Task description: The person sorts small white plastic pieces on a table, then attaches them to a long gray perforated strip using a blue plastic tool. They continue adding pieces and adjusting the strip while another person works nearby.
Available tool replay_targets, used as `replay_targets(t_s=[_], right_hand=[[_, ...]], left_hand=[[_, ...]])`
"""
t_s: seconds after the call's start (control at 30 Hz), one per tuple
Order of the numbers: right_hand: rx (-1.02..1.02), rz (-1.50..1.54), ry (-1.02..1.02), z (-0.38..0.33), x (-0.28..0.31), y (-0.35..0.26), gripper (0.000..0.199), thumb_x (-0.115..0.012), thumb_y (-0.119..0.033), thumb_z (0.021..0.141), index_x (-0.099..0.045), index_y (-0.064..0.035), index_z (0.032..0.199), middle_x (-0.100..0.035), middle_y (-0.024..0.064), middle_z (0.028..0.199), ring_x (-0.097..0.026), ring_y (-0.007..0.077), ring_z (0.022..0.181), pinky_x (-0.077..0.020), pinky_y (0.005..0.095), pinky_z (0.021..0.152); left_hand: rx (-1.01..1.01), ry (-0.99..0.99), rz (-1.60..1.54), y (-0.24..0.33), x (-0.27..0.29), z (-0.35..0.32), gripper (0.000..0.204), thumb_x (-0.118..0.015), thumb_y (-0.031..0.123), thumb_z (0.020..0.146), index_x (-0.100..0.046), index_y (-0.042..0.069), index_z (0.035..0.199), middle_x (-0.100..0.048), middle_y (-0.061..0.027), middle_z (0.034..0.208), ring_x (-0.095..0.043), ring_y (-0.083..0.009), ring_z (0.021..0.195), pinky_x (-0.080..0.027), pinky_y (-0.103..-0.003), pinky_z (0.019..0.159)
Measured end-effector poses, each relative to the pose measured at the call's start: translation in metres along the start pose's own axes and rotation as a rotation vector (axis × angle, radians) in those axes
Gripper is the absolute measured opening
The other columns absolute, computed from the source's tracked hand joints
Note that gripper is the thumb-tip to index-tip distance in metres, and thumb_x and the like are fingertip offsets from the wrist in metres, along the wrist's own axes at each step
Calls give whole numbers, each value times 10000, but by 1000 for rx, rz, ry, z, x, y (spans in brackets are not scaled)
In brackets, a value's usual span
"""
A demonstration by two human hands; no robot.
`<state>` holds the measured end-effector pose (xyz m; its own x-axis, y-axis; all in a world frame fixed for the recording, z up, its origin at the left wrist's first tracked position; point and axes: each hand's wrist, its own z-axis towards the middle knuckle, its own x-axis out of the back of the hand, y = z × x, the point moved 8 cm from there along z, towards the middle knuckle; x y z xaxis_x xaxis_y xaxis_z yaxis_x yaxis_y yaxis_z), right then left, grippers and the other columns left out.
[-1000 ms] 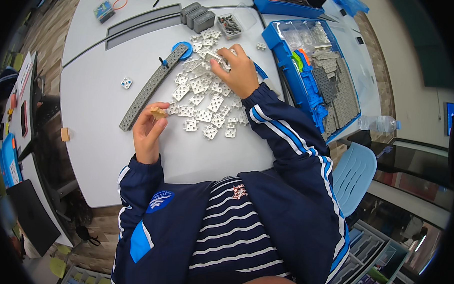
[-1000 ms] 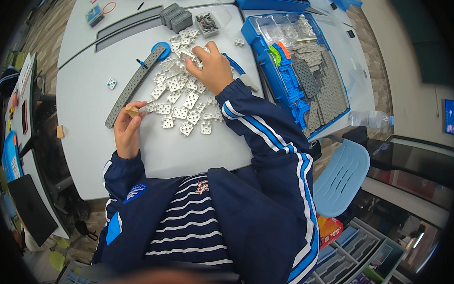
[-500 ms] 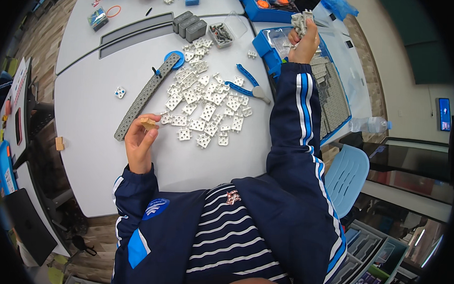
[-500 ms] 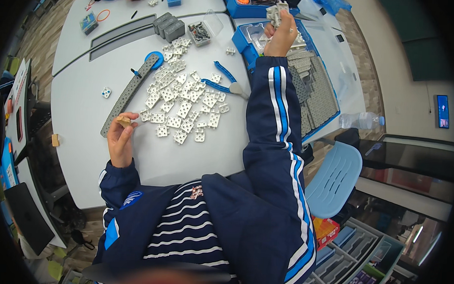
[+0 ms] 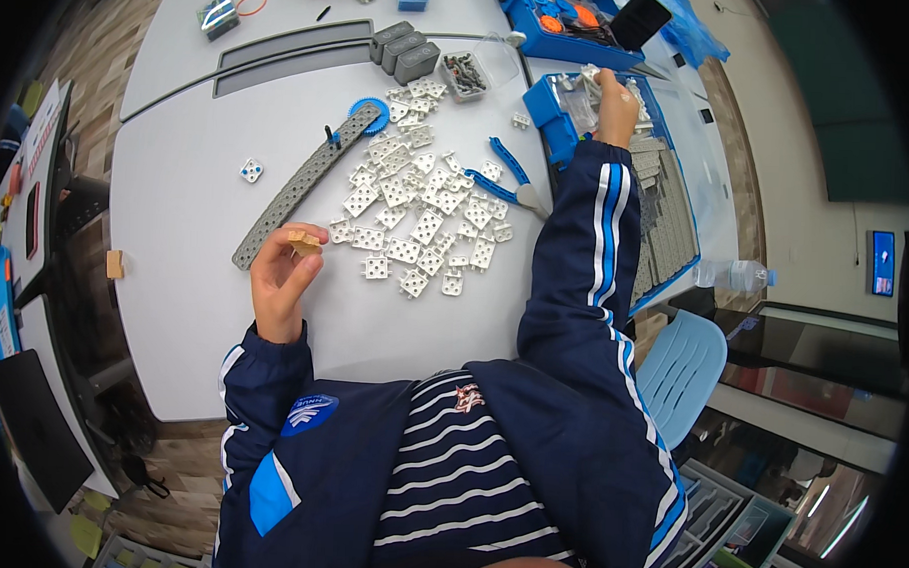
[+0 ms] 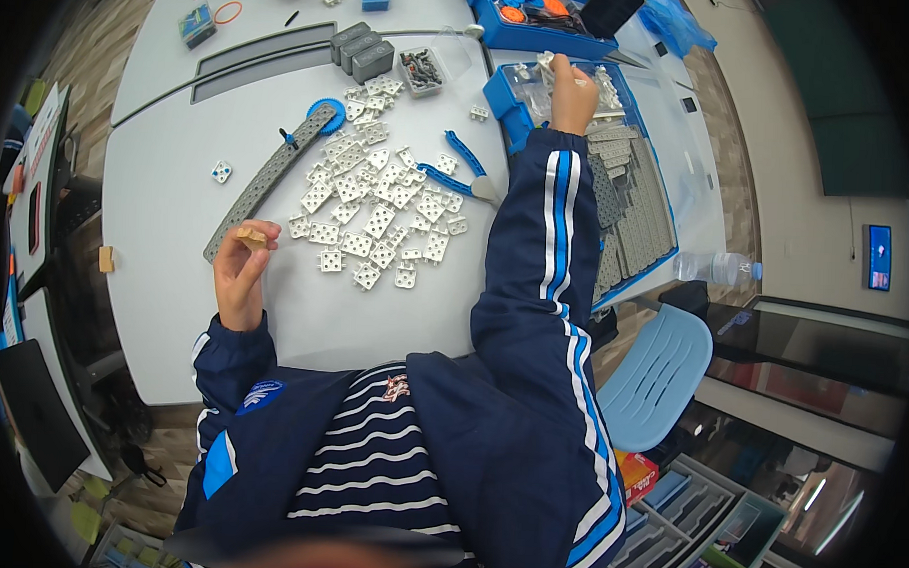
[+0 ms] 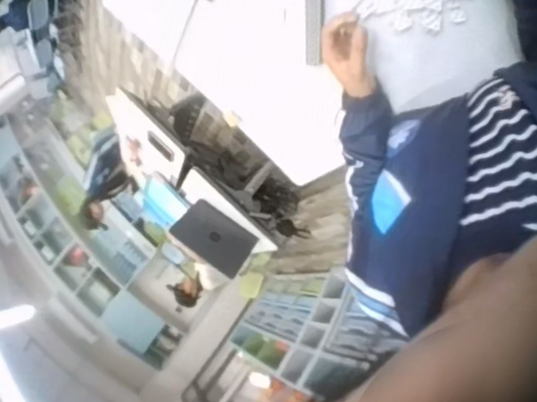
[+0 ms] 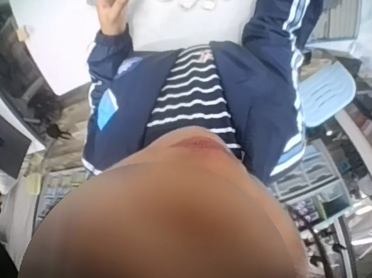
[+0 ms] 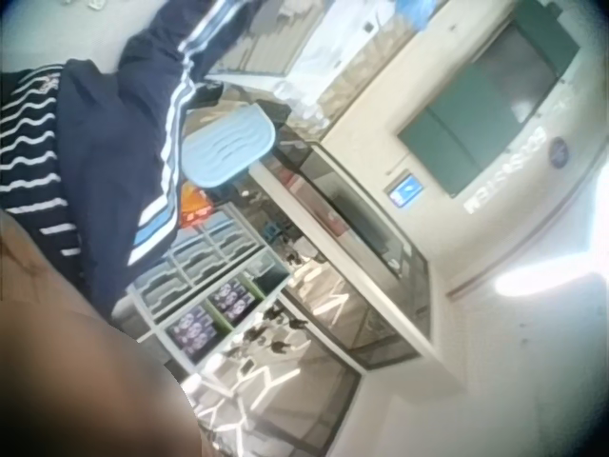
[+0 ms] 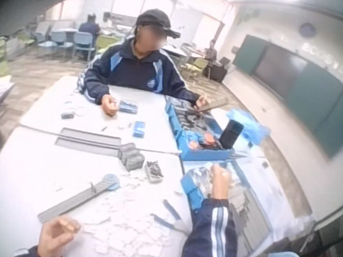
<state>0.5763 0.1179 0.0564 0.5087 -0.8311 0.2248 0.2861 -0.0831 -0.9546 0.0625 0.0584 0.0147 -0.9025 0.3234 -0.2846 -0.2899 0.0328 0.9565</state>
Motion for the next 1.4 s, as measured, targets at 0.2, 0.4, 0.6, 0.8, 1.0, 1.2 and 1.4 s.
replay_targets(t_s=[0.2,0.4,0.6,0.8,1.0,1.2,1.4], right_hand=[[200,57,-61,-1,-11,-4,176,-754,-144,743,-744,25,794,-694,35,747,-598,112,693,-479,269,690],[176,48,-87,-4,-26,-4,101,-771,-79,752,-768,-1,816,-689,17,761,-604,99,702,-484,253,686],[221,104,-55,0,-33,-4,204,-815,-174,818,-765,11,886,-718,45,804,-616,95,696,-476,236,651],[126,268,-8,9,-17,6,262,-701,-244,942,-749,14,930,-731,65,816,-668,119,733,-494,228,670],[262,124,-126,17,-35,-55,256,-694,-233,941,-744,17,970,-733,67,812,-674,115,736,-487,224,630],[481,-774,-670,28,-257,-62,451,-834,-429,745,-779,-35,958,-739,111,866,-703,171,766,-557,303,702],[584,-1208,-952,33,-325,-34,578,-900,-510,634,-776,-84,1006,-753,102,969,-710,242,922,-544,335,832]], left_hand=[[7,-2,-18,1,0,0,207,-672,71,871,-608,21,1062,-629,-106,1114,-561,-208,1101,-414,-337,958],[-3,-15,-12,2,-2,0,210,-676,78,871,-609,19,1061,-627,-105,1110,-562,-204,1088,-415,-343,956],[-3,-9,-22,3,1,-1,215,-670,69,868,-603,18,1065,-622,-106,1106,-564,-199,1073,-424,-335,934],[-22,-42,-57,4,-1,-1,221,-665,43,859,-603,15,1070,-620,-114,1103,-566,-194,1055,-429,-330,920],[-24,-38,-98,7,-1,0,195,-665,28,857,-617,9,1045,-619,-111,1088,-567,-190,1042,-428,-329,925],[-35,-53,-55,12,-5,-2,185,-697,-10,839,-640,7,1014,-623,-99,1070,-582,-180,1016,-442,-328,916],[-132,-9,105,24,4,-1,214,-751,-26,804,-666,28,992,-645,-84,1041,-606,-182,974,-467,-317,875]])
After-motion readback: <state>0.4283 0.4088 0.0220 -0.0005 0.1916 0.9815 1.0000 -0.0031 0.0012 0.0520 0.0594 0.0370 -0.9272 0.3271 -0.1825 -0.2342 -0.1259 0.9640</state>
